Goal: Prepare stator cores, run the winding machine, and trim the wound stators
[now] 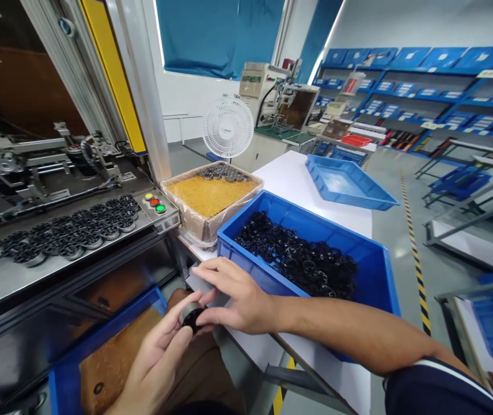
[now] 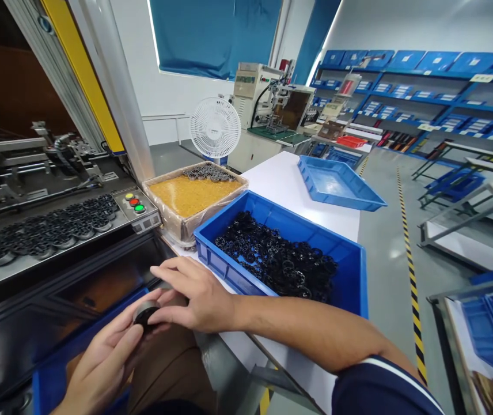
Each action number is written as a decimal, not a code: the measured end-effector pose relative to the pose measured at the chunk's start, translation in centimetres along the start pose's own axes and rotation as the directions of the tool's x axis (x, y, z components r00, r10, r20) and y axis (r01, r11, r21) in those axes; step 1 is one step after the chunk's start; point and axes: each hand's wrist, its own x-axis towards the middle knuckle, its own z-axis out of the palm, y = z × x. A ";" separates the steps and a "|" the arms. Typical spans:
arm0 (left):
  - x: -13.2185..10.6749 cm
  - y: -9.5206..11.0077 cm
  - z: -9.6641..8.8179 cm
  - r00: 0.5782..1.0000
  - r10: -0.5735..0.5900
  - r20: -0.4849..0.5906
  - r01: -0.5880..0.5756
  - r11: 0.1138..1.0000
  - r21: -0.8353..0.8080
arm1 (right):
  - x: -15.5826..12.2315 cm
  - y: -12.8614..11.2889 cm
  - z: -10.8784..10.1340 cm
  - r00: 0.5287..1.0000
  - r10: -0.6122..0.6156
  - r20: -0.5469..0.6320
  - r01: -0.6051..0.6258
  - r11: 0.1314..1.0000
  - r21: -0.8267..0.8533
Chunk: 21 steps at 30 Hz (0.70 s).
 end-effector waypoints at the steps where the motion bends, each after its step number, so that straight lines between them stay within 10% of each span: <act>1: 0.0 -0.1 0.1 1.000 0.018 -0.007 -0.018 1.000 0.002 | -0.1 0.0 0.2 0.999 0.053 0.011 -0.054 0.997 0.058; 6: 0.7 0.3 0.4 0.995 0.068 0.076 -0.082 0.977 0.199 | 1.0 2.6 -1.3 0.912 0.398 0.101 -0.405 0.912 0.061; 10: 2.0 1.1 -1.2 0.972 0.204 0.117 -0.235 0.833 0.501 | 1.1 9.5 -5.6 0.778 0.613 -0.139 -0.628 0.757 -0.180; 14: 2.7 1.8 -3.2 0.989 0.148 -0.018 -0.122 0.872 0.474 | -2.1 16.1 -7.1 0.674 0.720 -0.164 -0.724 0.598 -0.344; 21: 2.3 2.5 -4.2 0.965 0.262 0.003 -0.224 0.818 0.530 | -6.2 19.4 -5.5 0.710 0.700 -0.079 -0.652 0.610 -0.450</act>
